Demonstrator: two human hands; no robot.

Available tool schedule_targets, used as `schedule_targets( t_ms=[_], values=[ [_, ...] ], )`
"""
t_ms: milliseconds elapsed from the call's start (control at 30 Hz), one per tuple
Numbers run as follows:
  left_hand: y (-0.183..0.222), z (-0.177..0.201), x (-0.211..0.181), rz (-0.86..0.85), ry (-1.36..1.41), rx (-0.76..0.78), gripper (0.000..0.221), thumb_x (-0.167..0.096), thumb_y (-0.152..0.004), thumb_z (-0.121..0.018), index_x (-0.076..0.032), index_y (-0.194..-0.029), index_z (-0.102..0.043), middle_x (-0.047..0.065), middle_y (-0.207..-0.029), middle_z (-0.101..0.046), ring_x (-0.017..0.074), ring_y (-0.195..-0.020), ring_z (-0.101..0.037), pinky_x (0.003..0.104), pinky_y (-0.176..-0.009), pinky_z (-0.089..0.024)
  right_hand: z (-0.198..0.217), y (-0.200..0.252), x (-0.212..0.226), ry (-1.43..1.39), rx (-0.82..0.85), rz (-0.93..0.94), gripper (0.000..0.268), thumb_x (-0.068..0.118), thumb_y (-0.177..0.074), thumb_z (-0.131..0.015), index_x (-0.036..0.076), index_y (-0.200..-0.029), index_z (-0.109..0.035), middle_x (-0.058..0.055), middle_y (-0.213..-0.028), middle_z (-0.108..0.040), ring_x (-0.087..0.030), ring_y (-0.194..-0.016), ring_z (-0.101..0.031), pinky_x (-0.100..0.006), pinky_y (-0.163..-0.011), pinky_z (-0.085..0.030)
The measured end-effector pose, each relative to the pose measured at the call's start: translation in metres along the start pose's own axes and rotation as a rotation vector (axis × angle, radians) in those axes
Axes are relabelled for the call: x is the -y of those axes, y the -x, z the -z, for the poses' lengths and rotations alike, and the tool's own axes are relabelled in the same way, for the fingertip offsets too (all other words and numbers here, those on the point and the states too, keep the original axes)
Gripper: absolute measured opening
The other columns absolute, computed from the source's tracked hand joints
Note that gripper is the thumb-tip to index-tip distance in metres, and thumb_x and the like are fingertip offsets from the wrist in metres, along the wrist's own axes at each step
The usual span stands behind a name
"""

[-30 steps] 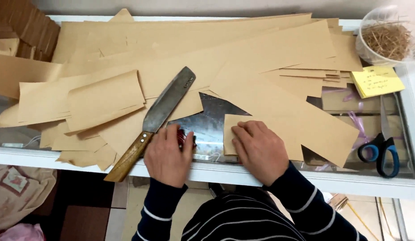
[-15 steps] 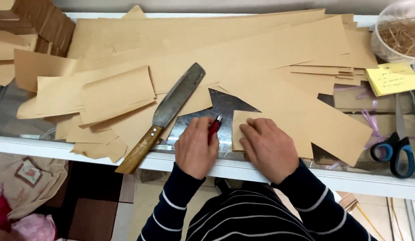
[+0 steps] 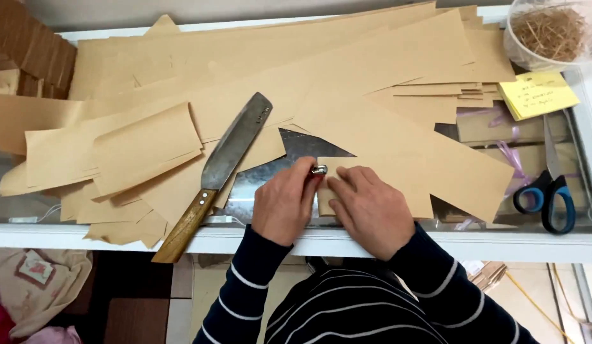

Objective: Cutting and folding brown paper sheets to create packaging materials at a production counter.

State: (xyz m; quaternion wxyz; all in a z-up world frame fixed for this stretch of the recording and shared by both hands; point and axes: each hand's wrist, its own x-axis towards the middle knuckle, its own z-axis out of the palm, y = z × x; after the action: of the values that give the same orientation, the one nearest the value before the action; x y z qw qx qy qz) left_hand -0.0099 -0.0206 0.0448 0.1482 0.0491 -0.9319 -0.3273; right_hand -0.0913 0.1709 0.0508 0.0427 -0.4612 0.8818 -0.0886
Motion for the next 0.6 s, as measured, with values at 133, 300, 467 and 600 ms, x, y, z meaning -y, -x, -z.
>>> schedule_targets(
  t_ms=[133, 300, 467, 600],
  values=[
    [-0.015, -0.011, 0.015, -0.068, -0.092, -0.055, 0.023, -0.024, -0.112, -0.071, -0.013, -0.132, -0.066, 0.011, -0.097, -0.082, 0.0382, -0.103, -0.082, 0.052, -0.082, -0.065, 0.004, -0.001, 0.000, 0.012, 0.033, 0.012, 0.046, 0.034, -0.114, -0.059, 0.009, -0.150, -0.073, -0.017, -0.142, -0.072, -0.033, -0.144, -0.063, -0.039, -0.114, -0.056],
    [-0.033, -0.011, 0.017, -0.057, -0.103, -0.089, 0.023, -0.021, -0.110, -0.073, -0.016, -0.131, -0.065, 0.010, -0.094, -0.081, 0.0359, -0.099, -0.082, 0.050, -0.084, -0.065, 0.009, -0.002, 0.000, 0.000, 0.075, 0.018, 0.047, 0.035, -0.115, -0.057, 0.009, -0.151, -0.073, -0.018, -0.143, -0.071, -0.033, -0.145, -0.061, -0.039, -0.115, -0.054],
    [-0.038, -0.005, 0.014, -0.044, -0.071, -0.095, 0.023, -0.017, -0.110, -0.073, -0.015, -0.131, -0.065, 0.010, -0.094, -0.081, 0.0363, -0.099, -0.082, 0.050, -0.084, -0.065, 0.009, 0.002, 0.001, -0.008, 0.074, 0.000, 0.046, 0.034, -0.115, -0.058, 0.010, -0.151, -0.073, -0.017, -0.144, -0.071, -0.034, -0.147, -0.060, -0.039, -0.114, -0.056],
    [-0.026, -0.005, 0.012, -0.031, -0.030, -0.045, 0.026, -0.018, -0.110, -0.073, -0.015, -0.134, -0.065, 0.011, -0.092, -0.079, 0.0386, -0.097, -0.081, 0.051, -0.086, -0.064, 0.009, 0.002, 0.002, -0.015, 0.061, -0.012, 0.046, 0.034, -0.115, -0.058, 0.011, -0.151, -0.073, -0.016, -0.144, -0.070, -0.032, -0.148, -0.059, -0.039, -0.113, -0.057]
  ],
)
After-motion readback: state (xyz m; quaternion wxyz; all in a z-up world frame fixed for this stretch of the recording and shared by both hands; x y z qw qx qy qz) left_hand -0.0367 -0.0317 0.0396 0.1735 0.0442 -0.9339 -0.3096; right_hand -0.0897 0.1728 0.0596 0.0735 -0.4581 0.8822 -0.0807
